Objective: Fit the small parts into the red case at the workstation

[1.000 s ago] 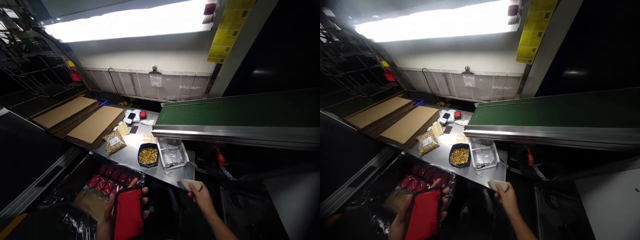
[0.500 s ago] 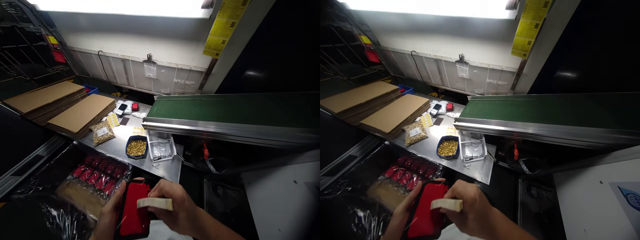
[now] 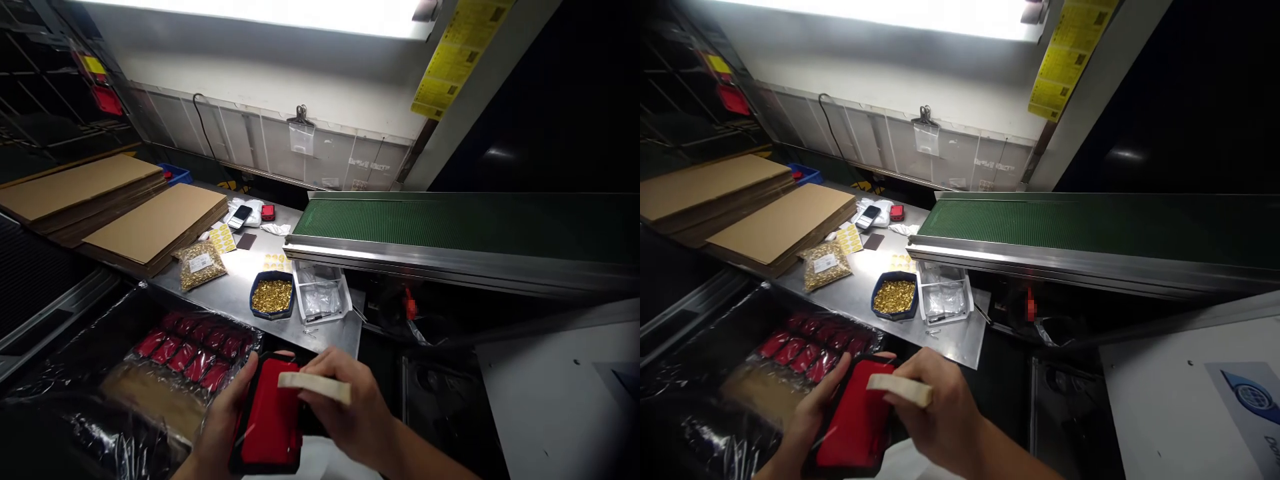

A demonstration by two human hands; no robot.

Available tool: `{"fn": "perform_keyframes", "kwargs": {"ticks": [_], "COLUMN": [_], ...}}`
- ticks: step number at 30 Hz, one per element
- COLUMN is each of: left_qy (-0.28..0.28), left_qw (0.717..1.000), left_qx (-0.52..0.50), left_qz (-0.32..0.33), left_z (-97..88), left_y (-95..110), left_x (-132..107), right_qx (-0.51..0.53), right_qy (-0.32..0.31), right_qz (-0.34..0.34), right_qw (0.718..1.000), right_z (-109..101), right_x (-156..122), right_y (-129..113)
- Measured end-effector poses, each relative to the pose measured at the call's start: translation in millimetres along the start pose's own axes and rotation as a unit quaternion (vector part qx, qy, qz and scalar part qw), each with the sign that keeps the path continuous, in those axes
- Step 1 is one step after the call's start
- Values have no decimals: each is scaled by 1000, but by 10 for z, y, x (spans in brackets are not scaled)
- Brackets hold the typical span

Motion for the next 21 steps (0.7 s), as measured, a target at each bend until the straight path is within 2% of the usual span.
{"fn": "perform_keyframes", "kwargs": {"ticks": [2,4,6,8,11,14,18,20,21], "left_qy": [-30,-49,-55,-57,-49,-32,-6,0,-8], "left_qw": [999,998,998,997,997,998,998,998,998], "left_qx": [-10,-20,-29,-44,-53,-50,-49,-52,-58], "left_qz": [-5,-21,-23,-24,-17,-15,-38,-29,-19], "left_z": [-26,-57,-88,-103,-102,-110,-150,-157,-152], "left_y": [2,-3,3,21,51,44,7,38,70], "left_x": [47,82,108,126,138,141,131,115,103], "right_qx": [38,38,18,2,-24,-64,-64,-59,-48], "right_qy": [56,85,75,37,-42,-73,-72,-35,7], "right_qz": [20,49,68,69,63,57,31,-3,-6], "right_qw": [998,994,995,997,997,994,995,998,999], "right_z": [-56,-112,-140,-133,-65,28,151,134,83], "right_x": [8,-14,-42,-49,-7,62,129,146,146], "right_y": [16,30,23,-7,-50,-50,-47,-38,1]}}
Point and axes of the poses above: each hand's wrist, its own x-axis towards the middle knuckle, its own z-axis out of the palm, y = z × x, the point moved 2 cm from there along x, towards the middle knuckle, and after that the axes turned 7 degrees about x, right-handed, at the moved point
